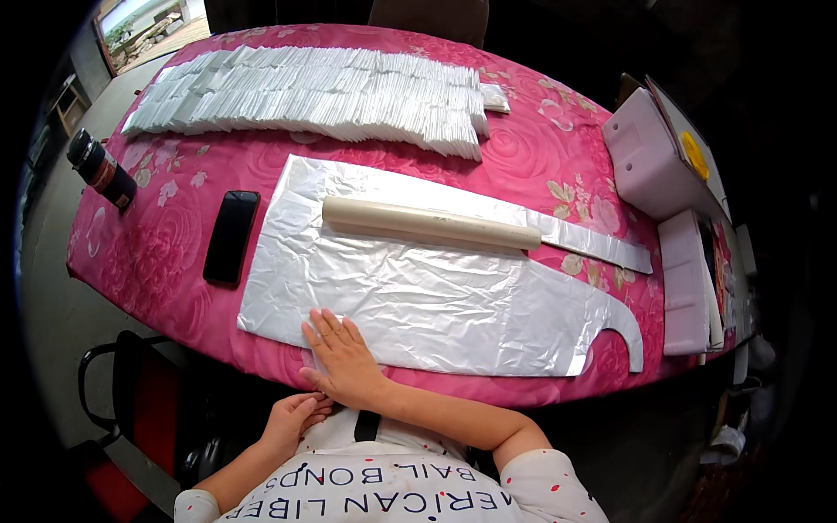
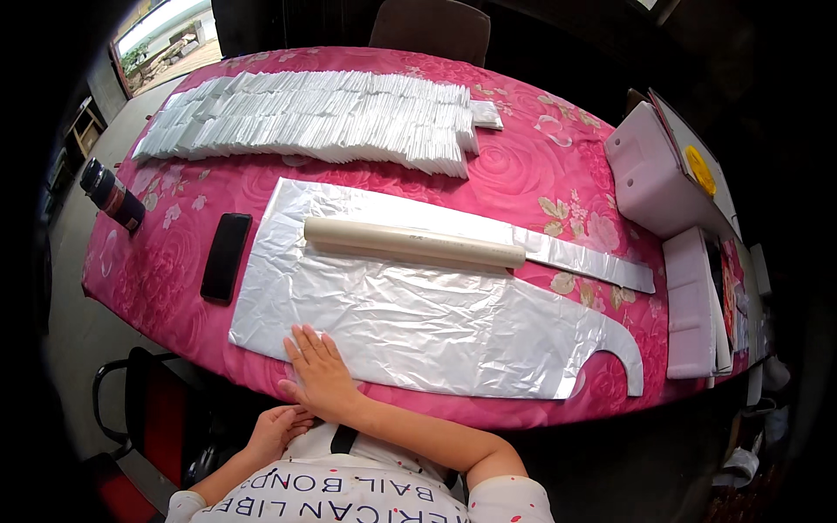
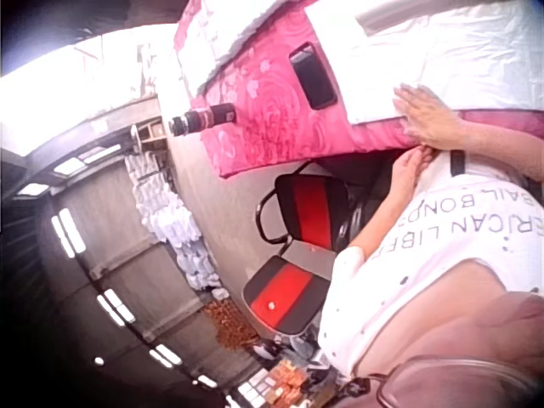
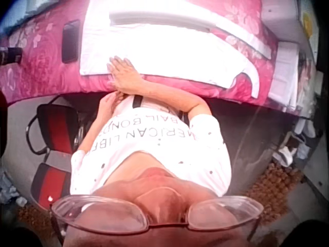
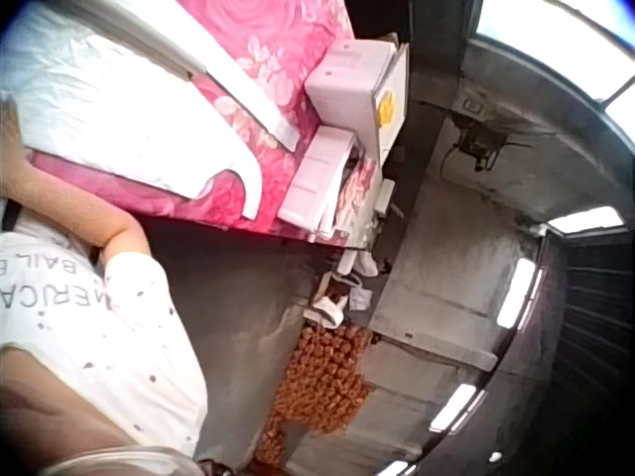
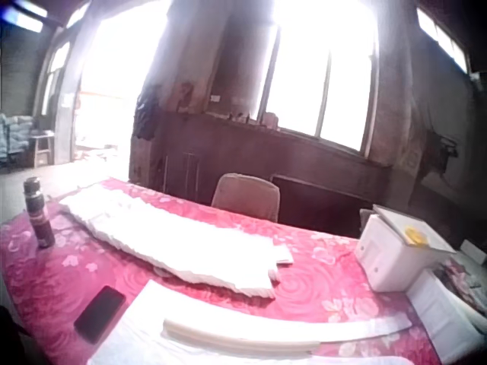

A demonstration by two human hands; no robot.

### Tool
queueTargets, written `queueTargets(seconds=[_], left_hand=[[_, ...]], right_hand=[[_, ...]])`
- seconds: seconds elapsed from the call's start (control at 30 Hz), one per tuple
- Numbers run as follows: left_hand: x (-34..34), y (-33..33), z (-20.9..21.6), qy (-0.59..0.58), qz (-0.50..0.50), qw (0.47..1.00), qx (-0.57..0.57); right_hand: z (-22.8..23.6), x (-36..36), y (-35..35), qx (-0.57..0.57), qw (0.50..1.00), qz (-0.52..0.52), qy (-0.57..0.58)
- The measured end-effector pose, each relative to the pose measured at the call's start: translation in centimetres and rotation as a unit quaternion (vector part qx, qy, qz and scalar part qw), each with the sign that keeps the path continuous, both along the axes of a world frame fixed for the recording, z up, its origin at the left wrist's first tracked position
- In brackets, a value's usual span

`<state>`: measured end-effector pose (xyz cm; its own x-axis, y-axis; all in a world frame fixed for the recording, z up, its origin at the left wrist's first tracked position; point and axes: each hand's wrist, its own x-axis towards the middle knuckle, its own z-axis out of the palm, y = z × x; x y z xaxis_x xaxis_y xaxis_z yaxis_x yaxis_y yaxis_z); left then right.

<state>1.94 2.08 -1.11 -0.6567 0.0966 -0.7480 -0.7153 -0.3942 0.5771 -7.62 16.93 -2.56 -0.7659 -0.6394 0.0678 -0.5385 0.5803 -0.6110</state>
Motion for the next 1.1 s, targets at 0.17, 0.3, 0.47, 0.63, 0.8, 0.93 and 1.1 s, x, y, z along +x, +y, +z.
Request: queueTargets(seconds=[0.17, 0.3, 0.47, 0.63, 0.8, 0.93, 1.1], left_hand=[[-0.5, 0.2, -0.5, 0.073, -0.023, 0.989, -0.123], [-2.5, 0.3, 2.1, 0.294, -0.253, 0.851, -0.354], [-5.0, 2.4, 3.4, 0.435, -0.25, 0.783, -0.368], [-5.2, 2.9, 3.0, 0.409, -0.252, 0.814, -0.326], [-5.6, 3.5, 3.1, 0.417, -0.315, 0.792, -0.315], [-5.5, 3.8, 2.9, 0.402, -0.307, 0.806, -0.308], [-6.0, 3.9, 3.3, 0.412, -0.318, 0.786, -0.333]], right_hand=[[1.4, 1.9, -1.1, 0.005, 0.992, 0.113, -0.055], [3.1, -1.0, 2.9, -0.073, 0.981, 0.182, 0.007], [6.1, -5.4, 10.0, -0.077, 0.98, 0.18, -0.038], [6.8, -14.3, 18.0, -0.156, 0.974, -0.163, -0.027], [1.3, -26.6, 27.8, -0.441, 0.788, -0.421, -0.088], [1.0, -30.2, 29.5, -0.13, 0.853, -0.505, -0.011], [3.0, -26.2, 26.2, -0.012, 0.923, -0.353, 0.151]])
